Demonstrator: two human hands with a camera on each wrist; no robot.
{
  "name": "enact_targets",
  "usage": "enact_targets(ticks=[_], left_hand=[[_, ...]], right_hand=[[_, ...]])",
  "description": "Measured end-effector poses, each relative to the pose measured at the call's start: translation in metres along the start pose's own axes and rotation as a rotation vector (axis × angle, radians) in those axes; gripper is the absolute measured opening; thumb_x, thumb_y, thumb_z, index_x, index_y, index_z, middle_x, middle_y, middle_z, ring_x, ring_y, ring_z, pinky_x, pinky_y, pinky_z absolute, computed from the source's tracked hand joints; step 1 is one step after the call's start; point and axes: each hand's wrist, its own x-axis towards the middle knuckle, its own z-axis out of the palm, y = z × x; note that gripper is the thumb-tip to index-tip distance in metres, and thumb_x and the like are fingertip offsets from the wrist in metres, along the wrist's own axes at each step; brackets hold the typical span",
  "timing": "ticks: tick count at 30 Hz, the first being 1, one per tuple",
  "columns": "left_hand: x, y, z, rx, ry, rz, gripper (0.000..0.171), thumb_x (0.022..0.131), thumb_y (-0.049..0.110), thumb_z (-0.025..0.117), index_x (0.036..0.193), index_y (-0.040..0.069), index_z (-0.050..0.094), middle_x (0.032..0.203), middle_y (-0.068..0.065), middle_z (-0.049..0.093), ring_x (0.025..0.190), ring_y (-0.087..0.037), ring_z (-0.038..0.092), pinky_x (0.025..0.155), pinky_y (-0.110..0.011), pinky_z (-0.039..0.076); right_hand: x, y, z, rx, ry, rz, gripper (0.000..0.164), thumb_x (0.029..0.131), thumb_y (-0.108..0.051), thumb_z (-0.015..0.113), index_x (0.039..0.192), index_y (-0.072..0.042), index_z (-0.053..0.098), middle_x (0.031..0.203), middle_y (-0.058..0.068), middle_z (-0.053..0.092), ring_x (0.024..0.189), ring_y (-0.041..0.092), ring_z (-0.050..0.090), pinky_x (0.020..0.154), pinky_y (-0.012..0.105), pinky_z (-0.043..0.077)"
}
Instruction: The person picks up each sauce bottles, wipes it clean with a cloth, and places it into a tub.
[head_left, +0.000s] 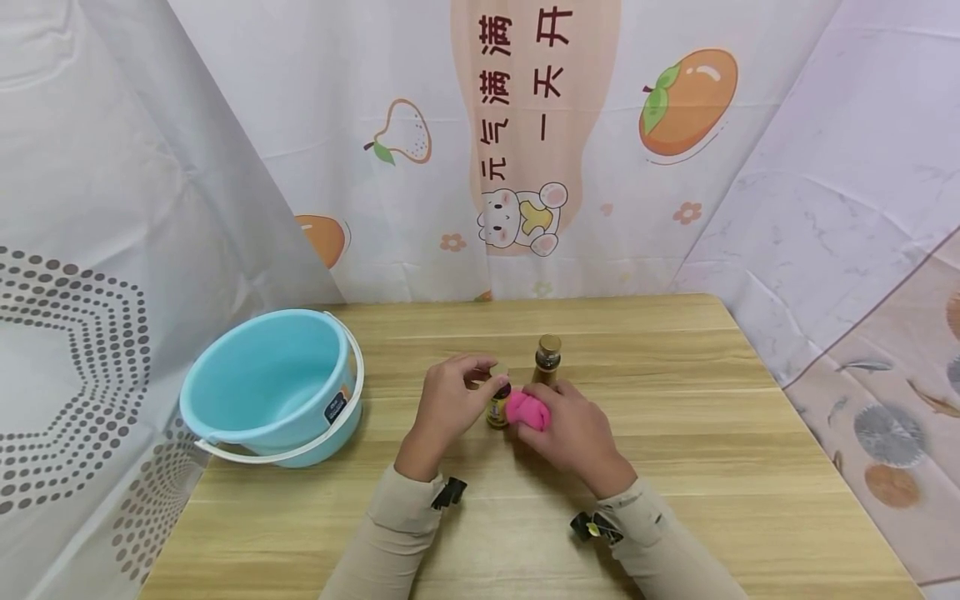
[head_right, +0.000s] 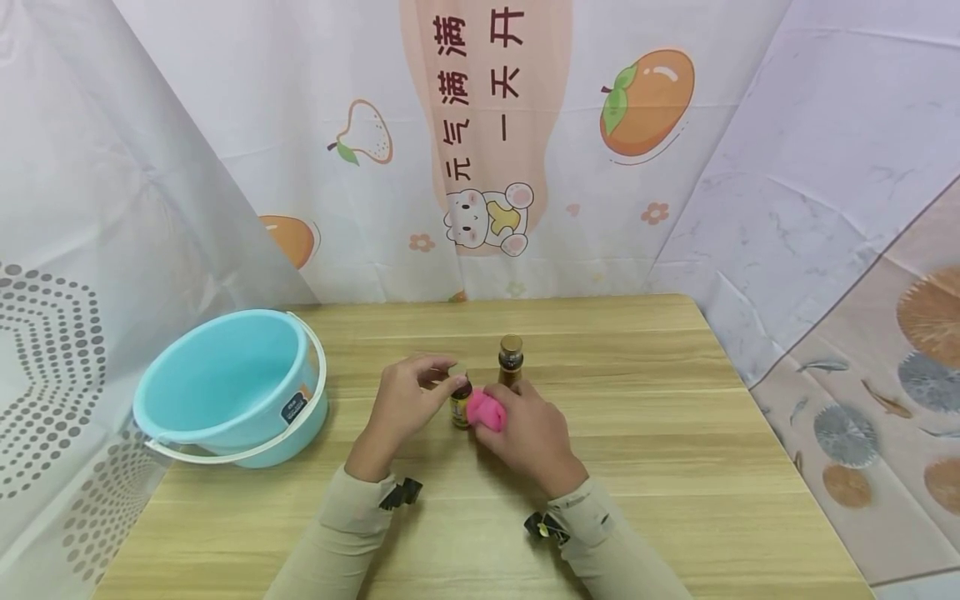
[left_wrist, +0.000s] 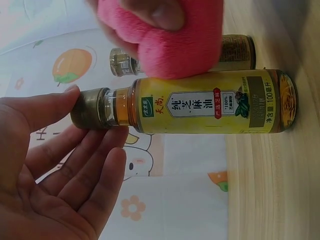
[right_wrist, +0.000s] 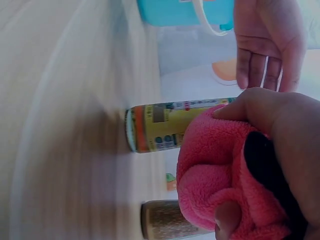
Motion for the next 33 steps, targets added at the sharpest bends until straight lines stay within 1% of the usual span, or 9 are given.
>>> enact_targets(ticks=[6, 11, 14, 17, 21, 27, 33], left_hand=[[-0.0002, -0.0007, 0.0005, -0.019, -0.008, 0.022, 0.025, 0.091, 0.026, 0.082, 0.111, 0.012, 0.08, 0.104, -0.003, 0.077, 0.087, -0.01, 0.073, 0.071, -0.019, 0.06], [-0.0002, -0.0011, 0.0013, -0.023, -0.006, 0.035, 0.025, 0.091, 0.025, 0.082, 0.112, 0.011, 0.08, 0.105, -0.003, 0.077, 0.088, -0.01, 0.072, 0.071, -0.02, 0.06], [-0.0001, -0.0017, 0.0016, -0.016, -0.007, 0.039, 0.025, 0.092, 0.025, 0.081, 0.112, 0.01, 0.08, 0.105, -0.002, 0.077, 0.088, -0.01, 0.072, 0.073, -0.023, 0.062], [-0.0001, -0.0021, 0.0017, -0.008, -0.009, 0.042, 0.025, 0.093, 0.025, 0.08, 0.113, 0.011, 0.079, 0.107, -0.003, 0.077, 0.089, -0.011, 0.072, 0.076, -0.029, 0.063], [-0.0002, -0.0016, 0.001, -0.027, -0.014, 0.04, 0.026, 0.093, 0.023, 0.08, 0.114, 0.009, 0.079, 0.109, -0.005, 0.078, 0.091, -0.015, 0.074, 0.079, -0.036, 0.064], [-0.0005, 0.0001, 0.0005, -0.024, -0.024, 0.032, 0.026, 0.094, 0.024, 0.079, 0.116, 0.011, 0.079, 0.112, -0.005, 0.077, 0.093, -0.015, 0.075, 0.08, -0.034, 0.064], [-0.0005, 0.0, 0.0006, -0.006, -0.035, 0.022, 0.026, 0.094, 0.024, 0.079, 0.117, 0.012, 0.079, 0.114, -0.005, 0.077, 0.094, -0.014, 0.075, 0.08, -0.031, 0.064]], right_hand=[[0.0013, -0.0012, -0.0058, 0.025, 0.056, -0.027, 0.055, 0.076, -0.043, 0.086, 0.127, -0.026, 0.072, 0.104, 0.004, 0.062, 0.069, 0.013, 0.051, 0.05, 0.026, 0.039], [0.0019, -0.0026, -0.0093, 0.019, 0.093, -0.047, 0.053, 0.076, -0.044, 0.085, 0.124, -0.025, 0.072, 0.101, 0.004, 0.062, 0.068, 0.011, 0.05, 0.05, 0.025, 0.039], [0.0019, -0.0039, -0.0107, 0.027, 0.117, -0.057, 0.053, 0.077, -0.044, 0.084, 0.125, -0.025, 0.072, 0.101, 0.004, 0.062, 0.068, 0.011, 0.05, 0.049, 0.024, 0.04], [0.002, -0.0051, -0.0109, 0.044, 0.149, -0.074, 0.054, 0.077, -0.043, 0.084, 0.126, -0.025, 0.072, 0.102, 0.005, 0.063, 0.068, 0.011, 0.051, 0.05, 0.024, 0.041], [0.0024, -0.0058, -0.0096, 0.07, 0.186, -0.094, 0.054, 0.078, -0.042, 0.085, 0.128, -0.026, 0.072, 0.105, 0.005, 0.065, 0.069, 0.011, 0.054, 0.051, 0.025, 0.043], [0.0014, -0.0048, -0.0051, 0.073, 0.174, -0.088, 0.055, 0.078, -0.041, 0.086, 0.129, -0.025, 0.072, 0.111, 0.007, 0.064, 0.071, 0.012, 0.053, 0.051, 0.024, 0.043], [-0.0004, -0.0023, -0.001, 0.08, 0.156, -0.079, 0.056, 0.077, -0.04, 0.086, 0.129, -0.022, 0.073, 0.11, 0.007, 0.064, 0.069, 0.011, 0.051, 0.05, 0.024, 0.041]])
